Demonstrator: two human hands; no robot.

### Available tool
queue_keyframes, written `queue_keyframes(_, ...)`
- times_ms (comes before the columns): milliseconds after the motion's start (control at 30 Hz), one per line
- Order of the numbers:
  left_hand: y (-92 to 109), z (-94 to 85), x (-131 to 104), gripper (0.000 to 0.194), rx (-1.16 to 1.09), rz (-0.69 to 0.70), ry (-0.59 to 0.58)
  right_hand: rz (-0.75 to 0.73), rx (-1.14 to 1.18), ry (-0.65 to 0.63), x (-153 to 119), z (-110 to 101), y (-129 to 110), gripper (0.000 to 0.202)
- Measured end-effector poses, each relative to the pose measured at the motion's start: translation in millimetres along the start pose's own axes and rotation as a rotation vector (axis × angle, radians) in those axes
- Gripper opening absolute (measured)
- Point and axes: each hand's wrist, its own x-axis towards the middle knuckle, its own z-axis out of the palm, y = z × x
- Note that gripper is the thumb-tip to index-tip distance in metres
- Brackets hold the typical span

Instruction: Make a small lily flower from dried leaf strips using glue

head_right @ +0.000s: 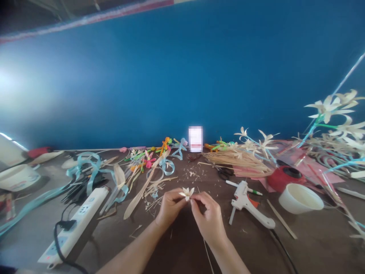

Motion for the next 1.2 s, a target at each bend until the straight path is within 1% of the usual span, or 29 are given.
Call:
queue_keyframes(200,-1,-0.9,-1,0.015,0.071,0.045,-0.001,-0.067,-0.067,0.008,-3,2,0,0.014)
queue_keyframes(467,0,-0.3,-2,0.016,0.153,0.075,0.036,-0.164,-0.365,0.003,-7,6,2,0.016)
queue_keyframes(633,-4,0.6,-2,0.017,0.213,0.119,0.044,-0.221,-0.442,0.013,-7,8,4,0.015)
queue_keyframes(900,-8,2.3,-4,0.017,0.275,0.169,0.035,-0.210,-0.495,-0.007,-7,9,4,0.012)
queue_keyframes(1100,-10,3.9,-2,0.017,0.312,0.151,0.061,-0.187,-0.538,-0.003,-7,13,5,0.012)
queue_keyframes(1200,-10,4.3,-1,0.016,0.288,0.125,0.086,-0.180,-0.562,-0.009,-9,15,7,0.018)
